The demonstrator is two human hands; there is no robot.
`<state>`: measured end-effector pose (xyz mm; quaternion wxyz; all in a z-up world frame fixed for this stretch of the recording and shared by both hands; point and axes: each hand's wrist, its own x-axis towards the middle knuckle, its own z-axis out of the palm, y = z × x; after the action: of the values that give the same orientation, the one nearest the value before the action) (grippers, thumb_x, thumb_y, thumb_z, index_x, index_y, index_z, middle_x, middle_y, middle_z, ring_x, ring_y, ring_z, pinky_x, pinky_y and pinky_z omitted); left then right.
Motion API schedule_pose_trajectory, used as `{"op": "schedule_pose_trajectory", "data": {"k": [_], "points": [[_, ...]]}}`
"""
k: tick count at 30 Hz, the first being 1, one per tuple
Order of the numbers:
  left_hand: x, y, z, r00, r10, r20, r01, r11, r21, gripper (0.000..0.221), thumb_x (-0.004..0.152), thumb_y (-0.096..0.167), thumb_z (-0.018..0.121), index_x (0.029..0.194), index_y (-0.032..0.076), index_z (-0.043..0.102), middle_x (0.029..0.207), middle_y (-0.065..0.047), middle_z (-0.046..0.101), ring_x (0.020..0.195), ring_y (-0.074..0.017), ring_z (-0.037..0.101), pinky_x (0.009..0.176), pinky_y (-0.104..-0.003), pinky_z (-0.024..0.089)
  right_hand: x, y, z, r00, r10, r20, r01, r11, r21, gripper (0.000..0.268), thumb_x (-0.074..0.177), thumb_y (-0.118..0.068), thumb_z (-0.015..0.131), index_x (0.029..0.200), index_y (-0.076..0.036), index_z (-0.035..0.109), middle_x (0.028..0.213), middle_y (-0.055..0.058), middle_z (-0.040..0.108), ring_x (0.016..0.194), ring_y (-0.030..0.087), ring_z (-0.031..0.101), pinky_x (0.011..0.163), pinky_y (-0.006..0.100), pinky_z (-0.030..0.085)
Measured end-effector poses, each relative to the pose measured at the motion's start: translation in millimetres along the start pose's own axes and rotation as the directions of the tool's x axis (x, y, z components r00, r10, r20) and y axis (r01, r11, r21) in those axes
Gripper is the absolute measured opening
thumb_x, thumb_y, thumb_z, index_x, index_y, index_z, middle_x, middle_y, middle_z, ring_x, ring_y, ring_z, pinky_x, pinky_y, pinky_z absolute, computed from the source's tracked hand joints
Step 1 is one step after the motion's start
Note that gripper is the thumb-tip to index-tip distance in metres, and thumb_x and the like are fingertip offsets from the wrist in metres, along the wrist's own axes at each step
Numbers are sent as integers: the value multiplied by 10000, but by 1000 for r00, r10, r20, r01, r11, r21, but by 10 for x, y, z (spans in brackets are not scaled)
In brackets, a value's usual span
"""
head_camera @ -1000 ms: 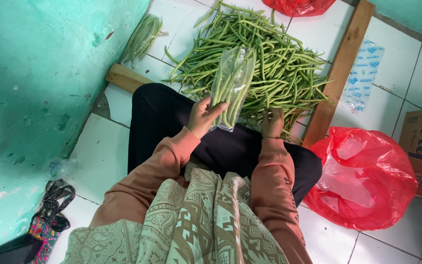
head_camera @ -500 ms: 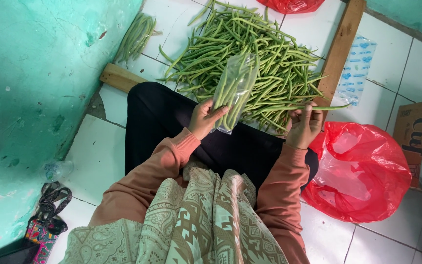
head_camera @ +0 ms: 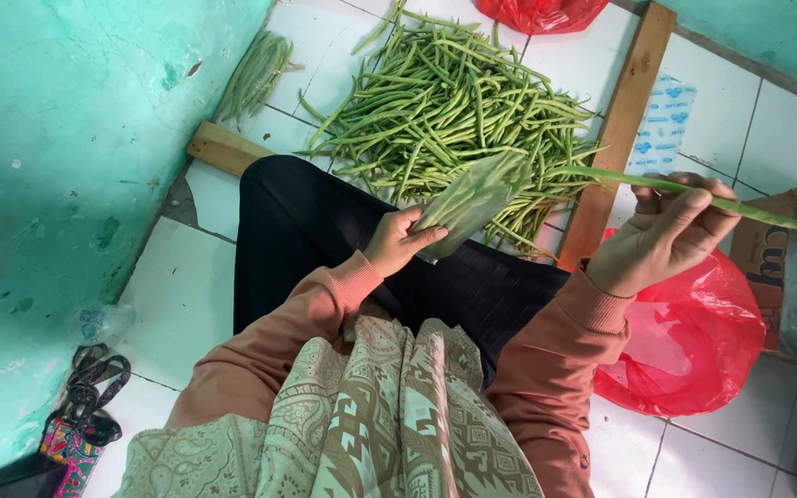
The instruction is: The person fills small plastic bags with green beans by hand, gathering several beans at a time from a large pile on the floor and placing them into the bags.
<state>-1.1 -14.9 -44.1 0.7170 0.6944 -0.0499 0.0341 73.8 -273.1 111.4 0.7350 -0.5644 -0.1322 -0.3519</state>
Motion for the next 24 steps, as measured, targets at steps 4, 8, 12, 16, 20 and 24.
{"op": "schedule_pose_trajectory", "data": {"k": [4,8,12,16,20,24], "points": [[-25,-19,6,1000,6,-13,-6,998,61,303,914,302,775,790,81,608,676,74,437,617,-44,356,565,-221,309,-53,-112,211,995,-20,100,23,999,-29,93,1149,-213,565,1190,-130,561,1034,70,587,837,176,571,703,308,553],[-43,38,-8,998,60,1,-60,997,54,245,926,271,763,906,45,671,739,46,562,649,-44,454,581,-218,390,-170,-96,236,969,-6,249,30,995,-92,74,1137,-132,577,1171,-72,549,1036,125,621,847,228,656,742,339,612],[-47,32,52,977,165,-132,-158,986,58,206,907,212,817,964,21,762,804,-177,758,803,-240,739,671,-353,573,-306,158,196,936,-57,347,95,991,-93,118,1040,10,663,1058,40,550,960,230,656,886,345,713,820,445,617],[-51,122,61,974,179,-140,-174,984,47,203,917,211,806,966,20,759,809,-183,761,800,-250,741,673,-373,581,-409,-88,395,891,-22,452,85,989,-118,72,1007,76,669,1028,52,604,940,235,684,911,377,712,917,493,569],[-49,-404,40,976,163,-141,-164,986,3,195,926,197,800,992,19,757,811,-199,753,846,-251,727,672,-387,569,-438,-172,413,808,126,576,62,953,-295,69,987,-35,739,1013,27,725,977,199,706,923,304,641,885,419,475],[-45,-178,15,975,169,-144,-169,985,9,199,929,203,796,991,18,754,809,-208,749,839,-267,729,658,-396,564,-387,-120,337,813,110,572,70,956,-284,240,1071,-95,638,1222,91,648,1023,247,673,911,303,615,866,456,484]]}}
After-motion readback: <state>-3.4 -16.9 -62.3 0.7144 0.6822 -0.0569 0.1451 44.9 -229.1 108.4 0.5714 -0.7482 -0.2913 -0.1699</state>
